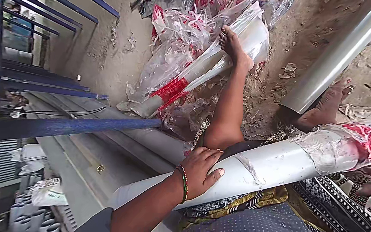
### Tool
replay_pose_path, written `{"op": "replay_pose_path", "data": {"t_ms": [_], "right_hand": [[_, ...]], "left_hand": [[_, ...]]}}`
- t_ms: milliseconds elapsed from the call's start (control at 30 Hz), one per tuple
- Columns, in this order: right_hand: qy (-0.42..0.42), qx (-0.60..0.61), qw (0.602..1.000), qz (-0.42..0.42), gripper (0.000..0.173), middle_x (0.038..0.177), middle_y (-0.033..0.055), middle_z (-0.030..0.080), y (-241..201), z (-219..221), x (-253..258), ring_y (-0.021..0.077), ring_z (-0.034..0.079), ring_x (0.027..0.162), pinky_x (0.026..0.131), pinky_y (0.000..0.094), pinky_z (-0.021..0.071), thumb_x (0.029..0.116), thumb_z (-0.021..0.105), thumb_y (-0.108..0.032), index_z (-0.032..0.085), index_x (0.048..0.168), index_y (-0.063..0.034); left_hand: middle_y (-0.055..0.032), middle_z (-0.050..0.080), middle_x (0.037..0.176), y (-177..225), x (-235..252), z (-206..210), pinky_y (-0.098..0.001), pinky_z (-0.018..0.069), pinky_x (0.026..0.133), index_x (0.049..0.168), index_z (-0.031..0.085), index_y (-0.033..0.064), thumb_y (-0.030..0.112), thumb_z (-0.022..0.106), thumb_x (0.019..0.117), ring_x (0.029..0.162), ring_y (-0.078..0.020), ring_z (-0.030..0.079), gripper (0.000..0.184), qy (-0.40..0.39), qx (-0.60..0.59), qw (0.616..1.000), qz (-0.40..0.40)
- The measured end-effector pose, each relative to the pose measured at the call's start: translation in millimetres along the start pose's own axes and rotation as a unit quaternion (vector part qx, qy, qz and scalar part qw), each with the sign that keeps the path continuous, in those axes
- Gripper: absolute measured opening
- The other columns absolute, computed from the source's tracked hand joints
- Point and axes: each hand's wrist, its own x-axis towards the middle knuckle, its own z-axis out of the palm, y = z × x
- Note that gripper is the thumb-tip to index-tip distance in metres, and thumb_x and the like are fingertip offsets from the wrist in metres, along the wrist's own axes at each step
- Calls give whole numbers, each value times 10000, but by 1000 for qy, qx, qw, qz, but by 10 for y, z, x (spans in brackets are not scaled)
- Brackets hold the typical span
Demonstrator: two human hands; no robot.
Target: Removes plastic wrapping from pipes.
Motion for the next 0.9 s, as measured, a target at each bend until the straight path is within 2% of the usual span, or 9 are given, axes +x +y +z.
{"op": "replay_pose_path", "data": {"t_ms": [167,333,433,533,700,767,800,833,900], "right_hand": [[8,-16,1000,1,343,897,-175,682,35,14,19,-117,507,613,556,97,416,1026,463,-105,498,1318,72],[-1,-19,1000,-14,326,906,-190,697,88,27,37,-116,522,615,554,99,425,1028,461,-94,506,1322,39],[9,-24,1000,-12,320,906,-194,702,56,60,35,-123,507,598,537,89,407,1032,463,-96,505,1323,32],[32,-49,998,-18,350,890,-187,683,2,145,34,-130,467,565,507,74,380,1032,458,-110,480,1334,65],[0,-105,990,-89,337,897,-193,678,-354,387,89,-136,467,587,519,68,380,1052,489,-212,545,1324,-21],[-27,-185,973,-133,340,912,-136,679,-509,590,162,-125,510,660,577,82,417,1029,488,-229,627,1259,-22],[-39,-251,955,-156,353,915,-79,695,-569,711,215,-83,557,712,638,126,466,1024,491,-257,672,1220,-25],[-57,-311,932,-175,348,934,2,726,-612,844,281,13,633,774,713,228,530,1016,501,-255,708,1184,-32],[-106,-388,892,-206,276,961,151,752,-636,1138,444,260,726,833,751,473,575,998,560,-190,742,1115,-19]], "left_hand": [[-150,598,1425,28,-43,-42,-537,404,1091,1420,559,1,460,361,1056,1334,-375,532,618,-41,-64,997,-6],[-166,591,1416,-61,-32,-65,-472,362,1137,1375,618,21,438,360,1071,1349,-347,505,577,-15,-136,990,-16],[-205,480,1495,-5,-27,-168,-537,344,1137,1459,544,68,607,335,1032,1419,-394,400,719,-75,-74,992,-70],[-223,476,1500,63,-135,-201,-585,347,1125,1537,442,108,700,300,993,1391,-414,449,816,-107,-21,990,-84],[-264,468,1493,257,-344,-139,-592,387,1082,1608,287,127,682,456,962,1340,-462,483,869,-128,-26,988,-84],[-270,469,1485,396,-392,-76,-594,381,1075,1614,273,142,672,460,969,1321,-475,485,856,-122,-18,987,-105],[-268,469,1489,465,-415,-31,-598,361,1090,1613,278,146,661,460,976,1328,-473,480,839,-111,-17,987,-118],[-264,455,1504,515,-434,-1,-606,330,1115,1615,272,153,648,459,985,1350,-469,460,823,-107,-21,985,-130],[-260,455,1505,548,-468,60,-621,320,1118,1611,284,153,640,466,985,1360,-469,452,814,-91,-26,987,-132]]}}
